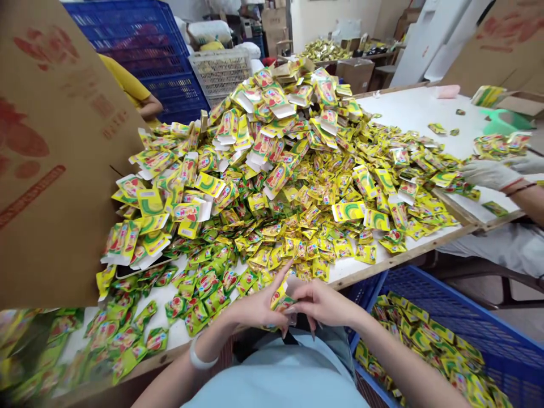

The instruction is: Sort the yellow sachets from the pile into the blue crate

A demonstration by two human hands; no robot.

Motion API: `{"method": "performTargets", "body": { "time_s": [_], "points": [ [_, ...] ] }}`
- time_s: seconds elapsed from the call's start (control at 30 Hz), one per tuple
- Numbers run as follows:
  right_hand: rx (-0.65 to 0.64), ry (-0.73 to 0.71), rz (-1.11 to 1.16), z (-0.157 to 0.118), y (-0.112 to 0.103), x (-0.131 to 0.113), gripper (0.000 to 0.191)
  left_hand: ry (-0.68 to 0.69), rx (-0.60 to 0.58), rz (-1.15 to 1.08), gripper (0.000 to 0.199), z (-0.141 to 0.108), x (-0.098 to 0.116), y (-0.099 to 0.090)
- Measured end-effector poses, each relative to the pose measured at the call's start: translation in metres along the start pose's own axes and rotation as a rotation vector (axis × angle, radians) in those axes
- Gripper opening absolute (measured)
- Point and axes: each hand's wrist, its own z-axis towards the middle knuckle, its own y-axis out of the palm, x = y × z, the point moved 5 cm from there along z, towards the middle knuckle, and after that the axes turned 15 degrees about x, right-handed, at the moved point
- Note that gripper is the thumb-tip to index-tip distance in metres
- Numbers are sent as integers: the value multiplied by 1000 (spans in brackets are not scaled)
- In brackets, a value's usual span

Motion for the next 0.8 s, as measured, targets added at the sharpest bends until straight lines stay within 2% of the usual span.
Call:
{"method": "performTargets", "body": {
  "time_s": [0.03,0.07,0.1,0.17,0.2,0.23,0.3,0.33,0.37,0.4,0.43,0.5,0.53,0.6,0.7,0.73,0.8],
  "points": [
    [30,-6,-14,-2,-9,1,40,19,-20,-7,126,4,3,3],
    [116,-20,-43,-4,-26,0,40,53,-10,-1,126,7,8,5],
    [285,-35,-105,-8,-55,-3,41,101,40,22,125,11,12,2],
    [790,-55,-294,-26,-139,-18,43,214,242,89,114,16,21,-13],
    [1123,-53,-434,-42,-188,-32,45,253,338,116,103,16,24,-23],
    [1304,-51,-506,-54,-231,-46,47,273,410,119,89,16,25,-33],
    [1531,-54,-631,-65,-298,-75,50,274,476,67,67,13,24,-51],
    [1572,-40,-754,-62,-318,-86,49,266,493,39,61,10,22,-58],
    [1531,-37,-911,-53,-325,-93,49,255,513,22,57,7,19,-64],
    [1425,-50,-1046,-38,-322,-94,48,245,540,18,55,4,17,-69],
    [1274,-79,-1154,-20,-308,-89,48,236,573,22,54,0,13,-73],
    [1020,-158,-1220,13,-263,-66,50,222,642,23,53,-8,5,-78],
    [965,-184,-1236,25,-241,-54,50,214,671,16,53,-12,0,-79],
    [937,-205,-1265,39,-207,-32,43,194,711,0,53,-19,-9,-81],
    [1004,-219,-1240,36,-183,-24,38,146,708,9,50,-25,-18,-81],
    [1041,-247,-1147,30,-176,-27,39,128,693,23,48,-26,-18,-80],
    [1059,-308,-793,22,-156,-34,41,104,659,48,45,-24,-15,-79]
  ]
}}
